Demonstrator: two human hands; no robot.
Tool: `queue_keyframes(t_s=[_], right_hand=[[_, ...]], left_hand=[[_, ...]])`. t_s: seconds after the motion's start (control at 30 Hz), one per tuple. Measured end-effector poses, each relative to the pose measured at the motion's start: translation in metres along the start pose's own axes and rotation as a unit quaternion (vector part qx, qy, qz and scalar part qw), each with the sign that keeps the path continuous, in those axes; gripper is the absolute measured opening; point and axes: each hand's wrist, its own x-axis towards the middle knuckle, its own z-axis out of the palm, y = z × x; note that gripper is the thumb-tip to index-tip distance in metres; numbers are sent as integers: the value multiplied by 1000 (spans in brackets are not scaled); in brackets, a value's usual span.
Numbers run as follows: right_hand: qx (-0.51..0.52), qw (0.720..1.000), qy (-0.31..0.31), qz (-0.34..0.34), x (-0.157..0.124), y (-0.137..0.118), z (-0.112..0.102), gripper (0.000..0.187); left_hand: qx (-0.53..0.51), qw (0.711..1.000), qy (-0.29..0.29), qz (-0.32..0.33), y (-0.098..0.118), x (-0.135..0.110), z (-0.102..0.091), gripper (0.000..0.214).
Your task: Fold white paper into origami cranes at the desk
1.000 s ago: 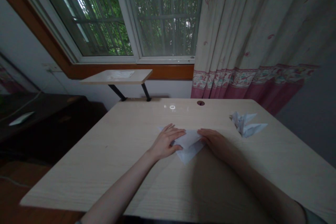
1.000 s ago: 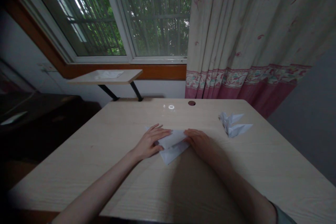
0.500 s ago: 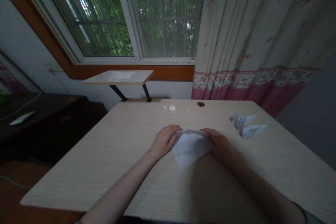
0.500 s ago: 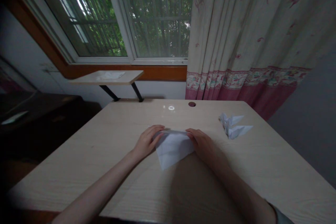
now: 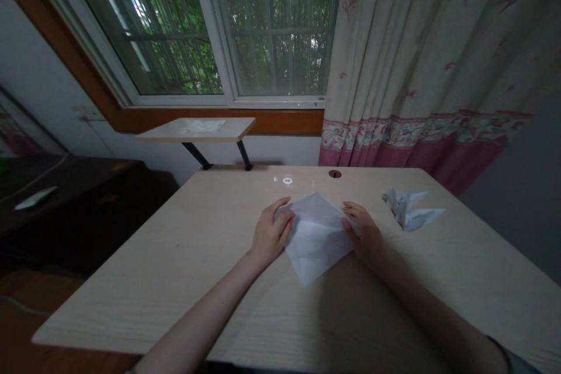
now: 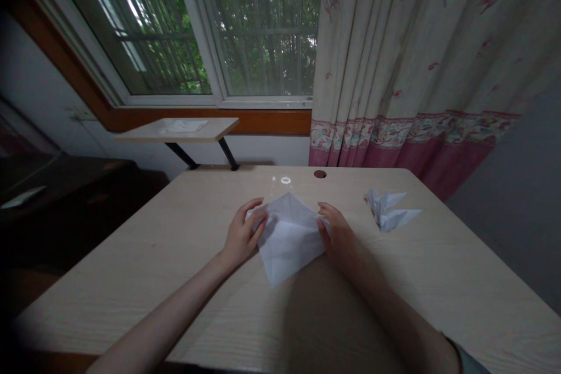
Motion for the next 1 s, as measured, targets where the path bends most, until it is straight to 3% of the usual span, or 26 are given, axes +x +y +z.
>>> queue_keyframes(t_s=[0.2,0.7,1.0], right_hand=[[-37,999,-19,-16,0,5,3,37],[-43,999,-20,2,-1,18,9,44],[-96,995,-29,-25,-2,23,9,41]], left_hand=[[5,998,-54,14,0,3,1,27],[-12,986,-168,-6,-5,0,8,31],[-36,972,-232,-11,-2,0,7,28]])
